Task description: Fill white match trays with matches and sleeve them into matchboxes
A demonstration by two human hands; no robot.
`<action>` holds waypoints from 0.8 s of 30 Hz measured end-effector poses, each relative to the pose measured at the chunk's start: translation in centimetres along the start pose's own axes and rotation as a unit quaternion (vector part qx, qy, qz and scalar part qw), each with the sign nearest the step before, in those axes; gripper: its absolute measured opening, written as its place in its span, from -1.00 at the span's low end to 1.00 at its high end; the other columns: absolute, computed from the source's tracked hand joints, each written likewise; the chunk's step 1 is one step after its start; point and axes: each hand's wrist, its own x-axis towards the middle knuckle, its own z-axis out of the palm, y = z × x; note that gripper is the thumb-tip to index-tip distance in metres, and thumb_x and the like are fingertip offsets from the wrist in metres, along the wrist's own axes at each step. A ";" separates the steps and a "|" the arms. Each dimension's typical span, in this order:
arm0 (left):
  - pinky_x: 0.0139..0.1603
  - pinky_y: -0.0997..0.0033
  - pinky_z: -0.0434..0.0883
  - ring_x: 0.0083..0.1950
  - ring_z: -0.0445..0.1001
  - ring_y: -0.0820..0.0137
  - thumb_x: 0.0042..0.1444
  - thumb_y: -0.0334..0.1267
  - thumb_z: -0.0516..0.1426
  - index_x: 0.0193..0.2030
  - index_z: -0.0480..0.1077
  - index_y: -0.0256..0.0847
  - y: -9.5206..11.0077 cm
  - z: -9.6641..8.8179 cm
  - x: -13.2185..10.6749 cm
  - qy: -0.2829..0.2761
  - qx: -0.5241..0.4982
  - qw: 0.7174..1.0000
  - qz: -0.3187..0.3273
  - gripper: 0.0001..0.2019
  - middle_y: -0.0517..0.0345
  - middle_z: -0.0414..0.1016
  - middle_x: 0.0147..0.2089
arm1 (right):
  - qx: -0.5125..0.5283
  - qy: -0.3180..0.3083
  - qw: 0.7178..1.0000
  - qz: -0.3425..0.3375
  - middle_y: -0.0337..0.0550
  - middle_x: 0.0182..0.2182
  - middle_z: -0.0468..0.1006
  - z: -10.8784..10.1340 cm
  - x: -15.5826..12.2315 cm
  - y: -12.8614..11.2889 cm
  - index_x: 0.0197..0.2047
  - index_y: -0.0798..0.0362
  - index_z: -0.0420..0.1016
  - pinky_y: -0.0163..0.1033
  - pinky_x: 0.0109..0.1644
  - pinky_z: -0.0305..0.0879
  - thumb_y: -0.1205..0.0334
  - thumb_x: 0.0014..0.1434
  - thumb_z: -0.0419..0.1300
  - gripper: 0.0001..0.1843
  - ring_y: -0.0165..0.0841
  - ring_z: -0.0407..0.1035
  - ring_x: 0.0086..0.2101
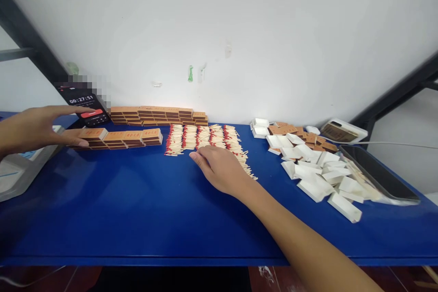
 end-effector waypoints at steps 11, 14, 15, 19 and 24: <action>-0.24 0.45 0.46 -0.27 0.63 0.43 0.37 0.05 0.20 -0.19 0.67 -0.11 12.3 1.7 -1.8 0.227 -0.124 0.906 0.336 -0.68 0.23 0.73 -0.24 | -0.200 0.127 0.960 0.148 -0.09 -0.18 0.72 -4.4 1.5 7.4 -0.06 -0.01 0.64 -0.16 -0.10 0.35 0.15 0.41 0.14 -0.75 -0.21 0.55 -0.20; -0.18 0.42 0.49 -0.21 0.66 0.38 0.44 -0.04 0.15 -0.14 0.65 -0.14 14.1 5.2 -1.0 0.146 -0.149 0.900 0.383 -0.69 0.18 0.74 -0.18 | -0.248 0.131 0.933 0.225 0.09 -0.09 0.71 -8.0 0.4 11.2 -0.09 0.06 0.67 -0.07 -0.09 0.34 0.20 0.34 0.14 -0.73 -0.07 0.56 -0.14; -0.25 0.45 0.47 -0.28 0.64 0.41 0.43 -0.05 0.16 -0.17 0.64 -0.15 14.6 6.5 -0.9 0.129 -0.158 0.896 0.394 -0.71 0.19 0.73 -0.22 | -0.262 0.129 0.922 0.254 0.12 -0.12 0.72 -9.1 -0.1 12.2 -0.12 0.08 0.67 -0.06 -0.13 0.34 0.19 0.34 0.14 -0.72 -0.03 0.56 -0.15; -0.27 0.45 0.47 -0.31 0.65 0.41 0.46 -0.09 0.16 -0.20 0.61 -0.18 15.8 11.3 -2.3 0.133 -0.168 0.870 0.444 -0.72 0.20 0.71 -0.28 | -0.273 0.066 0.902 0.329 0.02 -0.32 0.72 -11.5 -1.8 14.6 -0.33 0.02 0.68 -0.13 -0.32 0.27 0.03 0.22 0.29 -0.75 -0.09 0.55 -0.30; -0.20 0.46 0.51 -0.26 0.68 0.41 0.44 -0.25 0.17 -0.03 0.59 -0.20 15.9 13.5 -4.2 0.140 -0.180 0.851 0.472 -0.84 0.18 0.73 -0.16 | -0.276 -0.010 0.897 0.344 -0.10 -0.43 0.70 -10.8 -1.6 14.8 -0.45 -0.03 0.69 -0.18 -0.33 0.25 0.13 0.15 0.32 -0.81 -0.17 0.56 -0.33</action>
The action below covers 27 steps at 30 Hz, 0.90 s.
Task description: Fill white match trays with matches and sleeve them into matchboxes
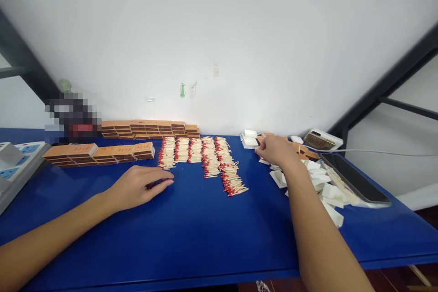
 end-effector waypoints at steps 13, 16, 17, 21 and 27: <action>-0.37 0.50 0.40 -0.43 0.54 0.52 0.40 -0.25 0.21 -0.10 0.60 -0.16 -0.6 0.2 -0.1 0.010 -0.029 0.998 -0.053 -0.88 0.28 0.68 -0.28 | -0.046 -0.023 0.999 -0.012 -0.03 -0.22 0.74 0.5 -0.1 -1.0 -0.26 0.00 0.72 -0.16 -0.17 0.32 0.21 0.24 0.24 -0.81 -0.13 0.58 -0.16; -0.36 0.49 0.41 -0.41 0.56 0.50 0.39 -0.27 0.21 -0.09 0.60 -0.17 -0.5 0.1 0.0 0.024 -0.016 0.999 -0.033 -0.88 0.26 0.69 -0.27 | -0.052 -0.014 0.999 0.000 -0.01 -0.18 0.73 0.4 -0.2 -1.3 -0.23 -0.01 0.70 -0.12 -0.13 0.32 0.15 0.26 0.24 -0.80 -0.07 0.57 -0.11; -0.36 0.49 0.41 -0.42 0.56 0.50 0.39 -0.27 0.21 -0.09 0.60 -0.17 -0.6 0.0 0.0 0.025 -0.012 0.999 -0.030 -0.89 0.27 0.69 -0.27 | -0.053 -0.015 0.998 0.004 0.00 -0.18 0.73 0.3 -0.2 -1.4 -0.22 -0.02 0.70 -0.11 -0.13 0.32 0.08 0.27 0.25 -0.78 -0.05 0.56 -0.10; -0.39 0.48 0.40 -0.43 0.56 0.50 0.38 -0.26 0.22 -0.10 0.60 -0.17 -0.7 -0.1 0.1 0.019 -0.003 0.999 -0.035 -0.89 0.29 0.68 -0.30 | -0.055 -0.031 0.998 0.011 0.01 -0.22 0.71 0.5 -0.2 -1.4 -0.26 -0.02 0.67 -0.10 -0.17 0.31 -0.12 0.24 0.29 -0.66 -0.04 0.55 -0.12; -0.37 0.48 0.45 -0.38 0.62 0.46 0.40 -0.24 0.19 -0.10 0.61 -0.16 -0.3 -0.4 0.1 0.000 0.007 0.999 -0.033 -0.85 0.26 0.71 -0.27 | -0.057 -0.028 0.998 0.009 -0.01 -0.22 0.70 0.7 -0.4 -1.7 -0.29 -0.01 0.63 -0.11 -0.18 0.30 -0.08 0.21 0.27 -0.69 -0.06 0.54 -0.12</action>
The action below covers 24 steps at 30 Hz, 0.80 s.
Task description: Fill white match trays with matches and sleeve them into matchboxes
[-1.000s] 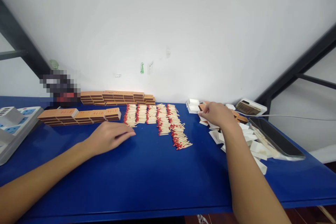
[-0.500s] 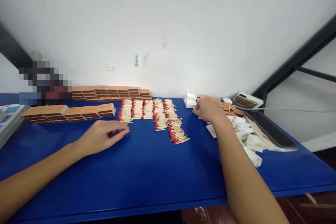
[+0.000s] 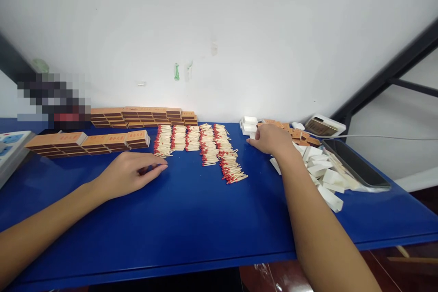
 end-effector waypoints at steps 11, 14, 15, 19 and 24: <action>-0.35 0.47 0.45 -0.39 0.60 0.47 0.42 -0.18 0.18 0.00 0.61 -0.17 0.7 -0.4 0.0 -0.004 0.014 1.000 0.000 -0.81 0.25 0.68 -0.29 | 0.151 0.082 0.982 -0.085 -0.11 -0.30 0.67 -3.3 -3.4 -1.7 -0.13 -0.02 0.56 -0.18 -0.26 0.28 0.06 0.10 0.31 -0.72 -0.20 0.52 -0.31; -0.42 0.46 0.37 -0.47 0.49 0.49 0.34 0.00 0.26 0.24 0.50 -0.14 1.8 -0.6 0.0 -0.050 -0.014 0.997 -0.059 -0.57 0.31 0.55 -0.37 | 0.291 -0.021 0.916 -0.276 -0.28 -0.43 0.59 -4.3 -6.9 -5.6 -0.06 -0.06 0.54 -0.24 -0.31 0.28 0.07 0.12 0.36 -0.68 -0.33 0.45 -0.43; -0.42 0.46 0.36 -0.47 0.48 0.49 0.28 0.07 0.30 0.31 0.45 -0.14 2.2 -0.7 0.1 -0.074 -0.022 0.994 -0.071 -0.45 0.32 0.54 -0.35 | 0.311 -0.069 0.888 -0.332 -0.30 -0.43 0.58 -4.3 -8.0 -7.1 -0.08 -0.06 0.55 -0.26 -0.33 0.28 0.10 0.12 0.37 -0.71 -0.35 0.44 -0.45; -0.42 0.43 0.30 -0.41 0.49 0.45 0.17 0.16 0.35 0.19 0.52 -0.11 3.5 -0.8 0.3 -0.146 -0.042 0.986 -0.069 -0.44 0.27 0.53 -0.31 | 0.316 -0.158 0.828 -0.435 -0.31 -0.40 0.55 -3.3 -10.5 -11.2 -0.05 -0.04 0.59 -0.29 -0.34 0.26 0.23 0.13 0.39 -0.71 -0.38 0.44 -0.41; -0.40 0.41 0.27 -0.41 0.47 0.45 0.22 0.05 0.32 0.03 0.59 -0.12 3.6 -0.5 0.4 -0.173 -0.046 0.981 -0.073 -0.64 0.25 0.52 -0.33 | 0.305 -0.137 0.862 -0.382 -0.21 -0.24 0.66 -3.9 -8.7 -8.2 -0.06 -0.06 0.63 -0.26 -0.30 0.32 0.07 0.20 0.40 -0.74 -0.35 0.49 -0.34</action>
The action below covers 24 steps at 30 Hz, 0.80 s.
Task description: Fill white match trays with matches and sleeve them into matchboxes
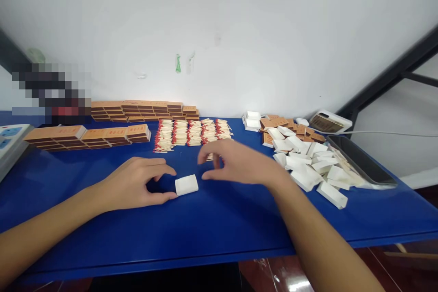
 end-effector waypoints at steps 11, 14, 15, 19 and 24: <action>-0.40 0.41 0.25 -0.41 0.46 0.43 0.13 0.20 0.34 0.05 0.56 -0.11 0.5 0.7 0.1 -0.001 -0.012 1.000 -0.010 -0.50 0.25 0.52 -0.31 | -0.040 0.064 0.969 0.236 -0.11 -0.34 0.68 -0.9 -8.3 8.5 -0.21 -0.04 0.65 -0.14 -0.27 0.41 -0.12 0.20 0.30 -0.68 -0.22 0.51 -0.34; -0.42 0.41 0.21 -0.43 0.43 0.45 0.16 0.18 0.33 0.01 0.57 -0.09 0.5 0.7 0.3 -0.009 -0.020 1.000 -0.010 -0.55 0.27 0.49 -0.32 | -0.027 0.106 0.969 0.220 -0.12 -0.34 0.66 1.3 -8.4 7.5 -0.21 -0.04 0.63 -0.15 -0.27 0.37 -0.15 0.30 0.22 -0.65 -0.25 0.46 -0.36; -0.42 0.41 0.20 -0.43 0.42 0.46 0.17 0.17 0.33 0.01 0.57 -0.09 0.5 0.7 0.3 -0.014 -0.023 1.000 -0.010 -0.57 0.27 0.47 -0.33 | -0.024 0.121 0.968 0.219 -0.13 -0.35 0.65 1.8 -8.4 7.1 -0.20 -0.05 0.62 -0.15 -0.28 0.35 -0.16 0.32 0.21 -0.63 -0.25 0.44 -0.36; -0.41 0.42 0.18 -0.44 0.39 0.48 0.23 0.10 0.30 0.00 0.57 -0.06 0.8 0.7 0.5 -0.030 -0.037 0.999 -0.007 -0.65 0.28 0.45 -0.33 | 0.002 0.162 0.966 0.202 -0.13 -0.36 0.63 3.1 -8.3 6.5 -0.20 -0.04 0.61 -0.14 -0.26 0.34 -0.22 0.35 0.20 -0.58 -0.25 0.42 -0.35; -0.43 0.41 0.18 -0.46 0.35 0.49 0.25 0.02 0.28 -0.04 0.57 -0.09 0.9 0.7 0.4 -0.029 -0.032 0.999 -0.002 -0.72 0.27 0.44 -0.33 | 0.012 0.208 0.962 0.177 -0.12 -0.29 0.62 3.3 -8.6 6.2 -0.10 -0.06 0.61 -0.14 -0.26 0.35 -0.25 0.29 0.28 -0.57 -0.24 0.43 -0.32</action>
